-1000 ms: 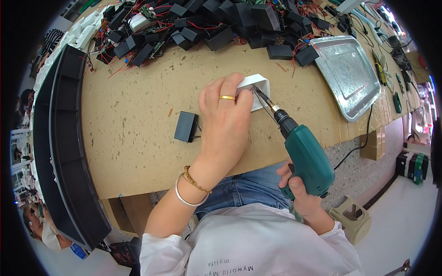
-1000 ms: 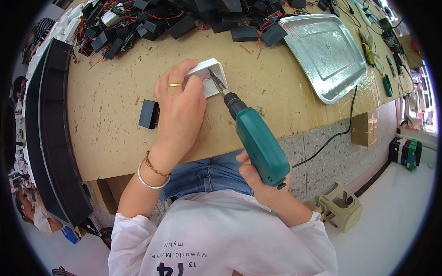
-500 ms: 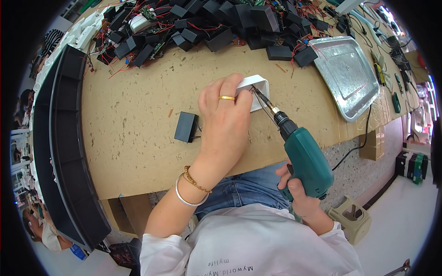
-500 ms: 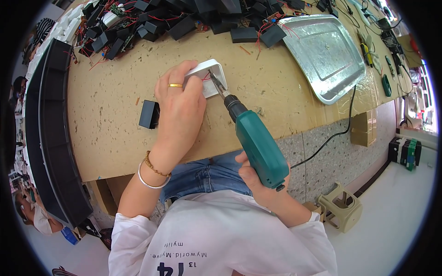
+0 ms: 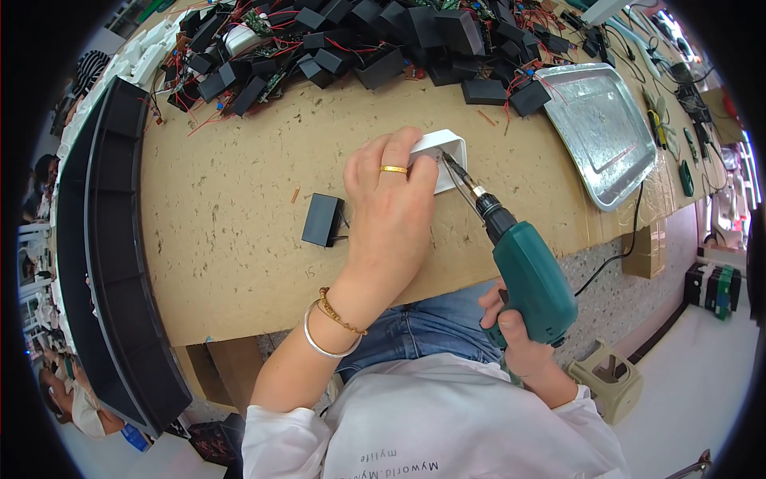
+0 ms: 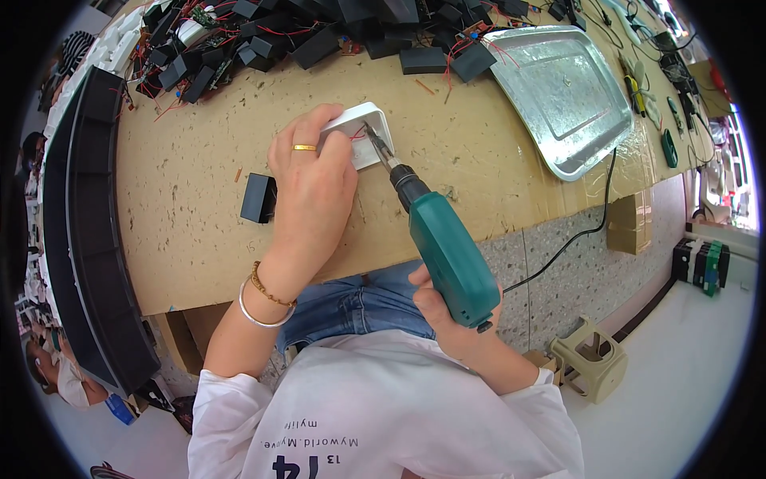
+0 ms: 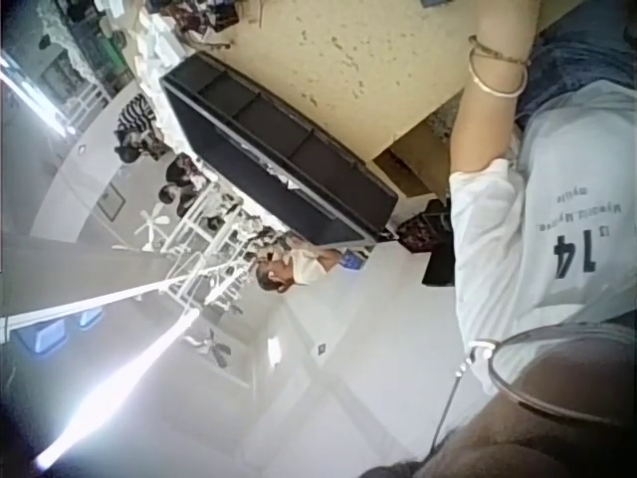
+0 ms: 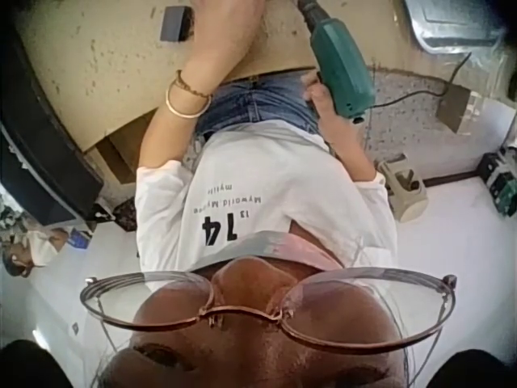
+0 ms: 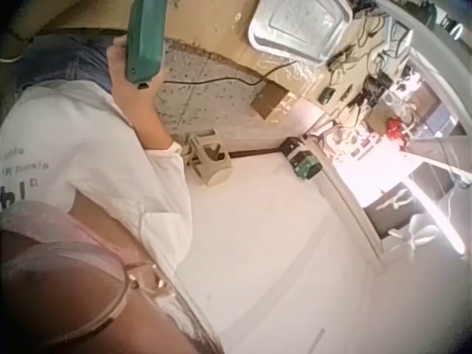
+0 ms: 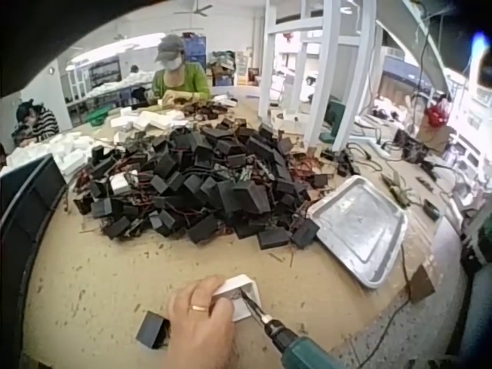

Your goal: The recorder is assembling small electronic units by placing black components into white plastic shells and securing them with an electric screwdriver.

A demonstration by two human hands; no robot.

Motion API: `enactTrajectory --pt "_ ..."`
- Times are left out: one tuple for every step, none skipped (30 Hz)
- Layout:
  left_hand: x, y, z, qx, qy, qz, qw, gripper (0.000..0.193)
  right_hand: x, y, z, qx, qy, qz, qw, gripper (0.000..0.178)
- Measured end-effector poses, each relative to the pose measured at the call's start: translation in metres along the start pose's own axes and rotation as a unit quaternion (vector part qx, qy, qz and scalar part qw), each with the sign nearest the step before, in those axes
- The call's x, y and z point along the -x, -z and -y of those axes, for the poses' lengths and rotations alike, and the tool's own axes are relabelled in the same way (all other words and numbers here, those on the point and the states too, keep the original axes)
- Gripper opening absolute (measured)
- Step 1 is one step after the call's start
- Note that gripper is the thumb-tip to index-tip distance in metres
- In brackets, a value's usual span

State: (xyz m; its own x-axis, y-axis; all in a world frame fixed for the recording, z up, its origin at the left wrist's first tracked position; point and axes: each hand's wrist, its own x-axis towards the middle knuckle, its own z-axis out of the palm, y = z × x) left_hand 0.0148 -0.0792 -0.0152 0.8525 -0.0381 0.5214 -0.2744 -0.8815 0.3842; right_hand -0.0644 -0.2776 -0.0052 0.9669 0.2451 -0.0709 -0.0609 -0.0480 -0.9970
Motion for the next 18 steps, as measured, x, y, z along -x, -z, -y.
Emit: enactTrajectory --pt "0.0001 -0.0005 0.0002 0.0 0.001 -0.001 1.0 0.014 -0.0002 0.0001 0.001 0.004 0.001 0.001 1.0 0.031" --pt "0.0 -0.0003 0.0001 0.001 0.001 -0.001 1.0 0.014 -0.0003 0.0002 0.0019 0.007 0.002 0.002 1.0 0.031" --pt "-0.0002 0.0003 0.0 0.0 0.0 0.0 1.0 0.014 0.0005 0.0003 0.0026 0.007 0.002 0.002 1.0 0.031" --pt "-0.0003 0.0007 -0.0001 -0.001 -0.001 0.002 1.0 0.014 0.002 0.0004 0.0034 -0.004 -0.008 0.0 1.0 0.031" --pt "-0.0002 0.0006 -0.0001 -0.001 -0.001 0.002 1.0 0.014 0.0029 0.0004 0.0038 -0.015 -0.017 -0.001 1.0 0.032" --pt "-0.0002 0.0005 -0.0001 0.001 0.0 0.001 1.0 0.014 0.0025 0.0002 0.0033 -0.015 -0.017 -0.001 1.0 0.032" --pt "-0.0001 0.0003 -0.0001 0.003 0.001 0.0 1.0 0.014 0.0019 0.0 0.0021 -0.013 -0.004 -0.001 1.0 0.033" --pt "-0.0001 0.0002 0.0001 0.003 0.001 0.0 1.0 0.014 0.0016 -0.0002 0.0012 -0.01 0.008 0.0 1.0 0.033" --pt "0.0 0.0002 0.0004 0.005 0.001 0.0 1.0 0.015 0.0017 0.0 0.0004 -0.01 0.008 0.0 1.0 0.033" --pt "0.0 0.0003 0.0005 0.006 0.002 0.001 1.0 0.015 0.002 0.0003 0.0 -0.012 0.004 0.002 1.0 0.034" --pt "-0.0001 0.0004 0.0005 0.006 0.002 0.001 1.0 0.015 0.0021 0.0005 -0.0002 -0.013 0.0 0.004 1.0 0.034" --pt "-0.0003 0.0007 0.0004 0.007 0.001 0.001 1.0 0.015 0.002 0.0002 0.0002 -0.013 0.0 0.004 1.0 0.034" --pt "-0.0006 0.0009 0.0004 0.007 -0.001 0.002 1.0 0.015 0.0016 -0.0004 0.0012 -0.013 0.002 0.004 1.0 0.035" --pt "-0.0005 0.0008 0.0004 0.007 -0.001 0.002 1.0 0.015 0.0013 -0.0008 0.0019 -0.014 0.005 0.004 1.0 0.035" --pt "-0.0003 0.0006 0.0005 0.007 -0.002 0.003 1.0 0.015 0.0011 -0.0009 0.0022 -0.014 0.005 0.003 1.0 0.035" --pt "-0.0003 0.0008 0.0007 0.007 -0.002 0.004 1.0 0.015 0.0009 -0.0012 0.0025 -0.019 0.0 0.003 1.0 0.036" --pt "-0.0003 0.0011 0.0007 0.007 -0.002 0.004 1.0 0.015 0.0006 -0.0014 0.0027 -0.024 -0.005 0.002 1.0 0.036" --pt "-0.0004 0.0015 0.0007 0.007 -0.002 0.003 1.0 0.015 0.0002 -0.0017 0.0026 -0.024 -0.005 0.002 1.0 0.036"
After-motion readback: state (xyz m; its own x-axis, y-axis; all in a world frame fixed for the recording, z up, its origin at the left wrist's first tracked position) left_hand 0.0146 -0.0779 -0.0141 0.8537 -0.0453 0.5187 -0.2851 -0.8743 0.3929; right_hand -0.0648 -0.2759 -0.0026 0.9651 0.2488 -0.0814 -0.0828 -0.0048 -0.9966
